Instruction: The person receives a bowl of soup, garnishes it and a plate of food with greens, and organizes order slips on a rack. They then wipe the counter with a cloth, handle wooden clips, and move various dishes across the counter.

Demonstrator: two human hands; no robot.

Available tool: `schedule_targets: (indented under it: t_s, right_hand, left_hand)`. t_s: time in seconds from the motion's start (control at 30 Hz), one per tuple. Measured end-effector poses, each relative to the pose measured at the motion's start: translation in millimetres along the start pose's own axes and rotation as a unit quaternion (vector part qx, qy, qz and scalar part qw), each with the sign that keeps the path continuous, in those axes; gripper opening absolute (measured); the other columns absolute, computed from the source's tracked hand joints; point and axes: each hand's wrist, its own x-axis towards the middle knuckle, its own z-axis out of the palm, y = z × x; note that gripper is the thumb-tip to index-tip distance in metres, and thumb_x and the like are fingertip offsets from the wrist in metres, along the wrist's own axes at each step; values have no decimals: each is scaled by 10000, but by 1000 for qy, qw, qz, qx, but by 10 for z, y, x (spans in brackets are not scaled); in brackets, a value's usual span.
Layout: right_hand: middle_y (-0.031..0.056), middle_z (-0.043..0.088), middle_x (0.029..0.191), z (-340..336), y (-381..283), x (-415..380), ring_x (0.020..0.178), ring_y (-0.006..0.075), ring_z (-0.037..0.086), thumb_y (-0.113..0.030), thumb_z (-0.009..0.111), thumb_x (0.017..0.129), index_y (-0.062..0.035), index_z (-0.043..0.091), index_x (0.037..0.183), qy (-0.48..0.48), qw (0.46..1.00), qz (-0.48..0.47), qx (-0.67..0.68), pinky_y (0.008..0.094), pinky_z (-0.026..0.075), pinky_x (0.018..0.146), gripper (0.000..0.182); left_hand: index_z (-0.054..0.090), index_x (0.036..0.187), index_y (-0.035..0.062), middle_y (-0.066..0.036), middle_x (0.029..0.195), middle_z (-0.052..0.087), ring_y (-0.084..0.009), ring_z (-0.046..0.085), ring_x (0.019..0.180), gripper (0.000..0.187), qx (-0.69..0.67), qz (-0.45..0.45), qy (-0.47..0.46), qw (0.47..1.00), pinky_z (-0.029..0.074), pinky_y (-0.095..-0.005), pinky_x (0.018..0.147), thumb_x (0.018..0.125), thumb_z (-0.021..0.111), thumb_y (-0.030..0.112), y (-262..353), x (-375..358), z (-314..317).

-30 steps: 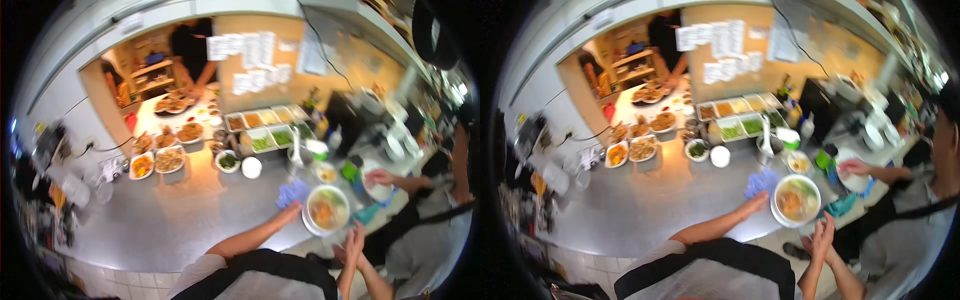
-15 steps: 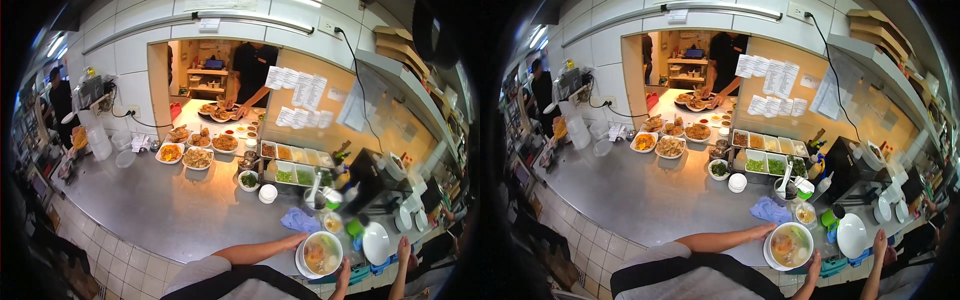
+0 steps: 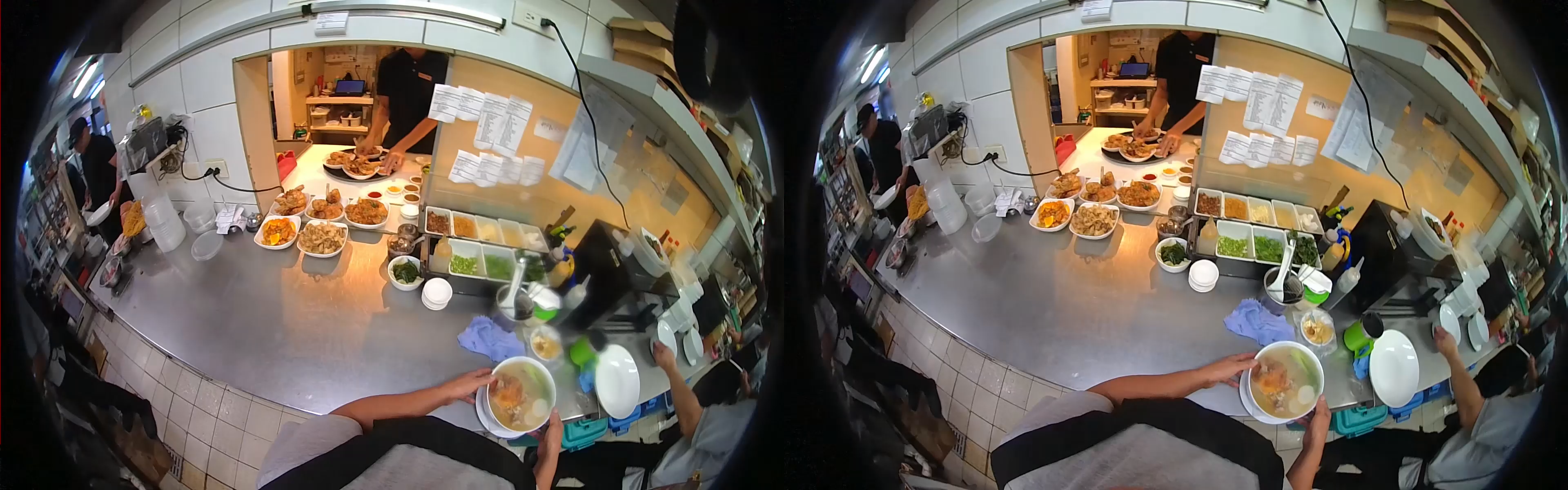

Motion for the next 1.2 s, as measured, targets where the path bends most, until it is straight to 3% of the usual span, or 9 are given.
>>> schedule_targets:
  t_s: [0.27, 0.5, 0.57, 0.63, 0.67, 0.87, 1.2]
  right_hand:
    - [81, 652, 917, 426, -6, -351, 713, 166, 653, -405, 465, 950, -72, 542, 1201, -36, 999, 13, 11, 277, 549, 498, 424]
    - [73, 628, 1003, 826, 86, -443, 800, 163, 641, -359, 468, 960, -79, 516, 1257, -78, 997, 14, 7, 289, 572, 562, 411]
    - [72, 618, 1043, 918, 180, -369, 823, 158, 634, -336, 478, 961, -71, 513, 1265, -140, 990, 13, 9, 290, 572, 567, 404]
    - [71, 609, 1068, 1111, 158, -382, 836, 154, 625, -314, 486, 963, -64, 506, 1280, -128, 991, 33, 21, 295, 570, 569, 404]
    - [71, 608, 1071, 1222, 93, -422, 837, 156, 622, -313, 483, 964, -63, 505, 1285, -130, 991, 28, 16, 297, 569, 574, 407]
    - [77, 597, 1111, 1534, 149, -259, 867, 171, 622, -347, 484, 961, -65, 507, 1292, -171, 985, 19, -9, 287, 565, 602, 435]
    - [25, 649, 908, 1971, -35, 128, 719, 99, 601, -446, 477, 942, -100, 576, 1193, -244, 965, 32, -88, 240, 472, 557, 439]
  left_hand:
    - [269, 1463, 127, -53, 1354, 459, -205, 489, 1126, 752, -24, 16, 50, 998, 420, -411, 936, 885, 522, 537, 122, -512, -245]
    - [356, 1423, 121, -65, 1326, 480, -208, 482, 1154, 678, -53, 17, 107, 993, 427, -393, 926, 889, 544, 494, 107, -990, -533]
    - [374, 1415, 123, -71, 1306, 495, -212, 484, 1162, 651, -57, 16, 118, 991, 432, -391, 920, 895, 546, 474, 61, -1096, -627]
    - [386, 1410, 124, -67, 1294, 504, -212, 493, 1152, 633, -85, 38, 150, 984, 434, -390, 918, 898, 547, 459, -53, -1157, -763]
    - [394, 1403, 122, -34, 1202, 550, -154, 517, 1057, 647, -90, 48, 167, 981, 463, -335, 836, 889, 556, 479, -90, -1205, -800]
    - [384, 1408, 108, -32, 1166, 566, -148, 542, 980, 654, -114, 62, 217, 967, 478, -328, 800, 881, 585, 438, -158, -1446, -1002]
    - [375, 1396, 60, -63, 1181, 564, -167, 551, 1001, 645, -133, 89, 256, 953, 475, -327, 823, 894, 582, 407, -189, -1708, -1112]
